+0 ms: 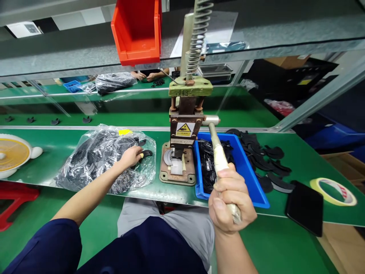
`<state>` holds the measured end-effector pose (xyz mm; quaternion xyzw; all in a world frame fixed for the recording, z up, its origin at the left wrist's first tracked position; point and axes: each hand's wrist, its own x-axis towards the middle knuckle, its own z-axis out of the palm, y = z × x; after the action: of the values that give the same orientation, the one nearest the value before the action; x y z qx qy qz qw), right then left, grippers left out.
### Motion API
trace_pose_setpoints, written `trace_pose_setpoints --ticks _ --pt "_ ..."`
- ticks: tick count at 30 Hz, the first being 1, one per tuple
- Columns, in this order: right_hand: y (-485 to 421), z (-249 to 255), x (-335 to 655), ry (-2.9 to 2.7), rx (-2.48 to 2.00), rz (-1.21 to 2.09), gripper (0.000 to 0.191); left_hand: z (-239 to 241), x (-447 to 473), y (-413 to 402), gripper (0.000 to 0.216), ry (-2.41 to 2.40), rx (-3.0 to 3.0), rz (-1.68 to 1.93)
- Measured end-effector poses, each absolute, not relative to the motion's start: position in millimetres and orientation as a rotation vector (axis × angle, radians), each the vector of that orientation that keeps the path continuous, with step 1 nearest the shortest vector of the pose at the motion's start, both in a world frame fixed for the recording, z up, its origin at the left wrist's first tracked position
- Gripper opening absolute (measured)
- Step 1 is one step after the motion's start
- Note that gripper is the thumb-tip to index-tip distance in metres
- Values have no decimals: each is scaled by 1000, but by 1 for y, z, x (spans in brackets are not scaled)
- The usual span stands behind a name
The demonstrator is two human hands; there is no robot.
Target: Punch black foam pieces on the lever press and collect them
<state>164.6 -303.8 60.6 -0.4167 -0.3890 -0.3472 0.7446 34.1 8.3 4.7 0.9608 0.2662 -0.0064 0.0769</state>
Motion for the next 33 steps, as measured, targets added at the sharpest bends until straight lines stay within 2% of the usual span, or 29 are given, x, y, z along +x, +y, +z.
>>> trace_pose_setpoints --ticks 6,12,20,26,33 --pt "-306 61 162 -852 -945 -744 16 2 55 22 23 703 2861 -251" --pt "-309 60 161 -848 -966 -743 14 0 59 21 17 841 2563 -166" --pt "-313 55 163 -873 -1000 -721 16 29 87 -34 16 600 1630 81" --pt "-327 54 164 -955 -1139 -622 10 26 129 -73 23 743 1520 113" --pt "-326 54 166 -975 -1132 -638 11 18 139 -73 31 855 1434 59"
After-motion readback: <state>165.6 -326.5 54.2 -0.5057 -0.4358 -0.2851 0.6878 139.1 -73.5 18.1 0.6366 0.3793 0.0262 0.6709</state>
